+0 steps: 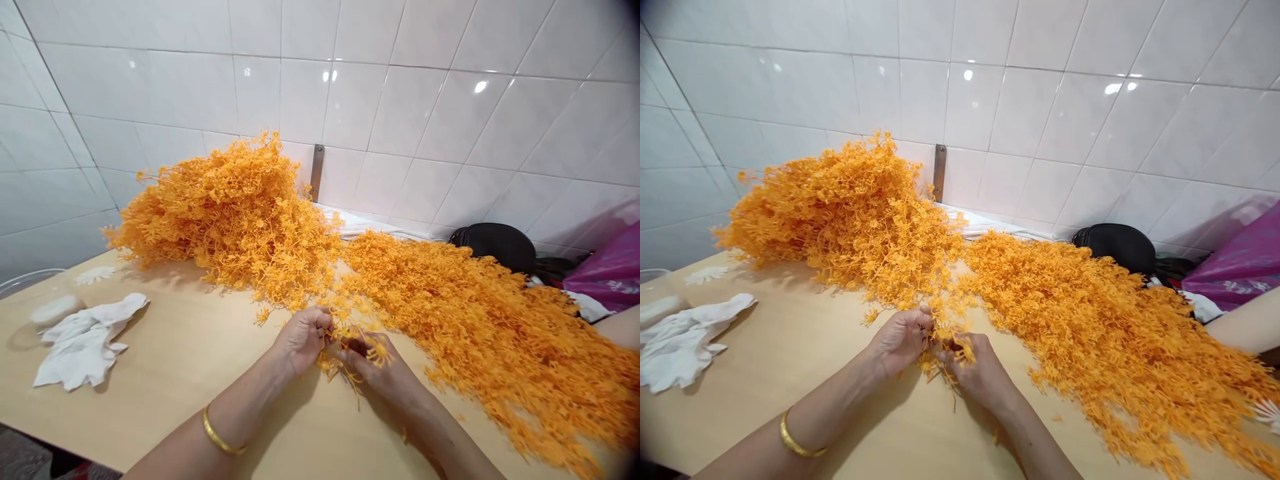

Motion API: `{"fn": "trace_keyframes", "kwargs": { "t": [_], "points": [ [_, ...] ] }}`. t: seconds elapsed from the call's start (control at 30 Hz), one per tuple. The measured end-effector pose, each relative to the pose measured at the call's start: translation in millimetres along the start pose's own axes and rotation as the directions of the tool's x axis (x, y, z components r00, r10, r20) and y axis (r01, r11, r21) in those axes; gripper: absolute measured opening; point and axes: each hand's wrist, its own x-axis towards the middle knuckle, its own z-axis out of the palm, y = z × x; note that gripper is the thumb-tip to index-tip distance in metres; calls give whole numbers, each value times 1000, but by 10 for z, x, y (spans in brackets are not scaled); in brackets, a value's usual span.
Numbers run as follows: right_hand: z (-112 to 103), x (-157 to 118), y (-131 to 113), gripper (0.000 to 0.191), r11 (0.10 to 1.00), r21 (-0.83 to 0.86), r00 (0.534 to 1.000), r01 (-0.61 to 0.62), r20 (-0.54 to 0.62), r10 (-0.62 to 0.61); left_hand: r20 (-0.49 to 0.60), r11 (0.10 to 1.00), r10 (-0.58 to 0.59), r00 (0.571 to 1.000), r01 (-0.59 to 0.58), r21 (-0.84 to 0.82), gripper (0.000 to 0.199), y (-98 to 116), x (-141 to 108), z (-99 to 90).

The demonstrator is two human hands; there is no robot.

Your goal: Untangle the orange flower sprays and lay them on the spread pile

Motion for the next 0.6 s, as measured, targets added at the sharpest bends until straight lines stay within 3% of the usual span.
{"fn": "trace_keyframes", "kwargs": {
  "t": [0.2, 0.33, 0.43, 0.6],
  "points": [
    [-114, 27, -79, 19, 988, 114, 991, -106, 96, 95, 36, 1000, -18, 999, 17, 15, 13, -1, 11, 8],
    [-105, -27, -174, 22, 990, 91, 956, -106, 284, 76, -54, 992, -9, 998, 2, -130, 17, 10, 57, -4],
    [-75, -70, -214, 25, 995, 44, 917, -85, 395, 61, -56, 988, 23, 998, -32, -151, 15, 12, 81, -30],
    [-108, -52, -189, 24, 995, 72, 953, -75, 298, 51, 12, 997, 68, 998, -69, 28, 14, -41, 63, -44]
  ]
}}
